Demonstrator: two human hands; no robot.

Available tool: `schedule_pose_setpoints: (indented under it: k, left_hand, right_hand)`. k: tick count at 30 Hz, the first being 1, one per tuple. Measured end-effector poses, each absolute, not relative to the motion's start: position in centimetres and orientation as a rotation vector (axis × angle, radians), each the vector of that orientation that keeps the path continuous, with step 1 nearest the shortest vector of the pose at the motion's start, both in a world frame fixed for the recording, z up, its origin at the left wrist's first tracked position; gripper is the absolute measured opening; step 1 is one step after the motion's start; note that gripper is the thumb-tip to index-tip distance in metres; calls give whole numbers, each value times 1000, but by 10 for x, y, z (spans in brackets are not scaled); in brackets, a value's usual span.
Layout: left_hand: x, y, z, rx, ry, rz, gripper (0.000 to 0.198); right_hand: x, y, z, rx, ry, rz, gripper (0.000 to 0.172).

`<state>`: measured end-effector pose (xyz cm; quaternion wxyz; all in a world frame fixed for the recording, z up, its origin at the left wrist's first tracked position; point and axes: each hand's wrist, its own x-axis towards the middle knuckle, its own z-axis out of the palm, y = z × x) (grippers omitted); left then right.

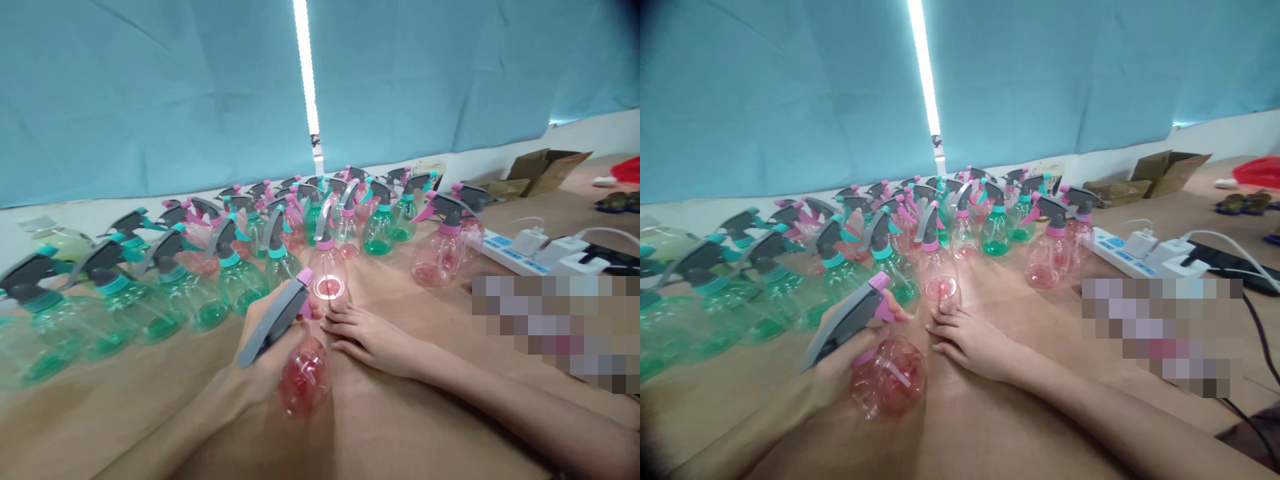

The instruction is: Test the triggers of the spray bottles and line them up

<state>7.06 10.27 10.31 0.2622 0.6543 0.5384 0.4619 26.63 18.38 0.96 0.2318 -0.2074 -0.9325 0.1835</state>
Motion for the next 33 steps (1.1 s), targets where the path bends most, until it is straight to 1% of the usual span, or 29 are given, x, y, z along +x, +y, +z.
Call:
schedule_pose_setpoints:
  k: [3,7,11,15,23,33]
  left_hand:
    - [70,104,102,1737,1447,1220,10]
    - [74,107,103,1781,1364,1233,3]
    - [75,107,104,1805,1317,1233,12]
    - [74,106,103,1828,1356,1240,4]
    - [76,107,106,1819,1363,1244,13]
    - [77,107,107,1817,1355,1247,15]
  right_hand:
    - [266,184,9,-568,-2559,485,37]
    - [266,184,9,-562,-2567,479,38]
    - [266,184,11,-568,-2584,476,37]
    - [266,184,11,-560,-2573,483,37]
    - [266,184,11,-580,-2607,476,39]
    - [266,184,11,-577,-2591,479,38]
